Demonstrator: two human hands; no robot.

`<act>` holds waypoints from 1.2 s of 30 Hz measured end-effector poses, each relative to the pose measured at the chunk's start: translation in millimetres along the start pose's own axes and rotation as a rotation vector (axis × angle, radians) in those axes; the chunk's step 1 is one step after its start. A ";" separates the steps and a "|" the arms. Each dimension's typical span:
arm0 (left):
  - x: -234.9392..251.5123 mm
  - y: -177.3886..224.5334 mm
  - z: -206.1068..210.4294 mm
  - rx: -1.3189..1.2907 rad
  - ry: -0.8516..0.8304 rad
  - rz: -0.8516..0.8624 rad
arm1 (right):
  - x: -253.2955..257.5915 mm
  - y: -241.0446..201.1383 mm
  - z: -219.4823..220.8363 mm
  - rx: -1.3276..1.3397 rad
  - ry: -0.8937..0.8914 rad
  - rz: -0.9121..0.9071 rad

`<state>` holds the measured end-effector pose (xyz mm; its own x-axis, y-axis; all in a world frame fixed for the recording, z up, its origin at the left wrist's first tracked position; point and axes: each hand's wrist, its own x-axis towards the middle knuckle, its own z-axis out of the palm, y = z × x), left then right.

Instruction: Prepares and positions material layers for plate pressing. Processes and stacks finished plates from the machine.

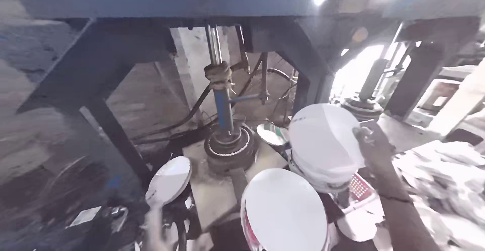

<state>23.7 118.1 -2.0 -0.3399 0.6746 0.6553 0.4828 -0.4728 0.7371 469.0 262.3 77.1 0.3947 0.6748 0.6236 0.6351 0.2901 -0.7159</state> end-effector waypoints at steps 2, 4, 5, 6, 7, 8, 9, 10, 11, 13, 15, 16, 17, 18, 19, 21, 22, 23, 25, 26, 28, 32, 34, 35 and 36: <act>-9.1 33.6 32.5 -0.324 -0.215 -0.251 | -60.6 -56.2 19.3 0.298 -0.172 -0.042; -15.2 47.7 52.2 -0.542 -0.284 -0.384 | -112.5 -76.3 44.2 0.452 -0.399 -0.147; -15.1 49.7 55.7 -0.541 -0.201 -0.427 | -124.5 -77.9 54.9 0.386 -0.422 -0.208; -13.5 46.9 52.1 -0.494 -0.109 -0.442 | -129.5 -75.2 60.8 0.264 -0.389 -0.246; -10.5 41.6 41.7 -0.450 -0.033 -0.452 | -129.2 -69.6 62.4 0.084 -0.388 -0.263; -6.9 35.1 27.7 -0.415 0.053 -0.464 | -126.5 -64.1 64.2 -0.115 -0.444 -0.251; -4.2 28.3 11.4 -0.389 0.132 -0.486 | -124.6 -58.5 67.8 -0.273 -0.546 -0.207; -3.1 20.5 -5.8 -0.371 0.200 -0.503 | -124.5 -53.5 73.1 -0.386 -0.631 -0.143; -3.8 12.1 -22.3 -0.342 0.248 -0.493 | -125.9 -50.3 78.0 -0.439 -0.654 -0.104; -8.1 -4.2 -51.5 -0.235 0.237 -0.392 | -122.6 -49.2 82.2 -0.413 -0.552 -0.159; -13.2 -8.8 -70.3 -0.130 0.208 -0.342 | -115.2 -47.5 80.1 -0.335 -0.467 -0.210; -16.7 -8.7 -73.8 -0.120 0.207 -0.340 | -110.8 -45.3 78.8 -0.331 -0.490 -0.205; -19.5 -8.5 -74.5 -0.137 0.209 -0.345 | -108.2 -45.6 78.1 -0.375 -0.560 -0.173; -21.8 -7.8 -73.4 -0.182 0.204 -0.361 | -107.2 -47.2 79.5 -0.448 -0.663 -0.127; -24.5 -8.4 -71.8 -0.237 0.187 -0.375 | -107.7 -45.9 83.7 -0.532 -0.767 -0.093; -28.0 -10.2 -65.5 -0.389 0.164 -0.435 | -106.5 -37.8 92.3 -0.606 -0.893 -0.088; -28.7 -9.5 -62.8 -0.463 0.139 -0.469 | -103.3 -35.0 94.6 -0.611 -0.936 -0.090; -29.4 -9.7 -61.1 -0.531 0.105 -0.493 | -100.0 -33.3 95.9 -0.605 -0.968 -0.090; -32.1 -13.3 -55.8 -0.642 0.050 -0.517 | -95.8 -33.1 95.0 -0.541 -0.996 -0.093; -34.3 -16.7 -52.7 -0.690 0.019 -0.518 | -94.2 -33.7 94.3 -0.489 -0.985 -0.100; -38.7 -21.8 -46.2 -0.773 -0.033 -0.510 | -90.0 -40.5 91.5 -0.397 -0.921 -0.118; -40.2 -11.2 -32.0 -0.924 -0.056 -0.487 | -81.8 -54.0 79.5 -0.073 -0.561 -0.333; -37.3 -1.7 -23.4 -0.957 -0.072 -0.484 | -77.5 -58.1 72.8 -0.029 -0.591 -0.351; -36.5 1.8 -18.7 -0.957 -0.086 -0.492 | -78.6 -53.8 70.4 -0.086 -0.663 -0.355; -37.0 4.4 -13.9 -0.940 -0.108 -0.503 | -83.8 -47.0 67.5 -0.175 -0.720 -0.357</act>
<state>27.2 83.2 -20.7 -0.2309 0.9383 0.2573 -0.5239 -0.3427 0.7798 361.2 238.0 37.3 -0.3354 0.8492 0.4078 0.7594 0.4999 -0.4165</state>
